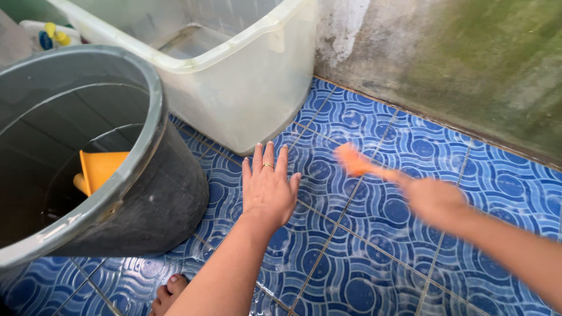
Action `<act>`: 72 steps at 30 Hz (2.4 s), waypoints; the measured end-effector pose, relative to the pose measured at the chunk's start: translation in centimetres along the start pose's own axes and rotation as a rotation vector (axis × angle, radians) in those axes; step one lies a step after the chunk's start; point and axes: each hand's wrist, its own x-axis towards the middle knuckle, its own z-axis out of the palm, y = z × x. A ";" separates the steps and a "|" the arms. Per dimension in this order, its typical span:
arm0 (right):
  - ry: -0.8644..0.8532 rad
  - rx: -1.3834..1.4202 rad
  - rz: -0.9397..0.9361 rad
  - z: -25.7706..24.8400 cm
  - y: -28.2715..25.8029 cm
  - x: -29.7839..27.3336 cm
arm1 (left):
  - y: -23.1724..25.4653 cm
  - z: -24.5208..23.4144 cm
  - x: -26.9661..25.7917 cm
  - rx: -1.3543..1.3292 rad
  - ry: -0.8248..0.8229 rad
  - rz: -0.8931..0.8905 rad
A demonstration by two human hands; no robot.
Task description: The person scrubs blue patterned floor tiles with an orange brush, applying liquid soap from a white bottle. They use a yellow cup to scoop water from a bucket and rinse the floor, repeating the scrubbing and rinsing cycle.
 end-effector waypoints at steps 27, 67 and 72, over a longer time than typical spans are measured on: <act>-0.037 0.596 0.136 -4.0 -3.0 8.9 | -10.6 -16.1 5.5 -0.325 1.013 -0.004; -0.071 0.065 0.038 -2.1 -8.8 5.8 | -30.5 -9.2 2.1 0.502 -0.677 -0.095; -0.067 0.212 0.115 -4.2 -9.2 6.1 | -29.2 -10.2 1.4 -0.331 -0.757 -0.621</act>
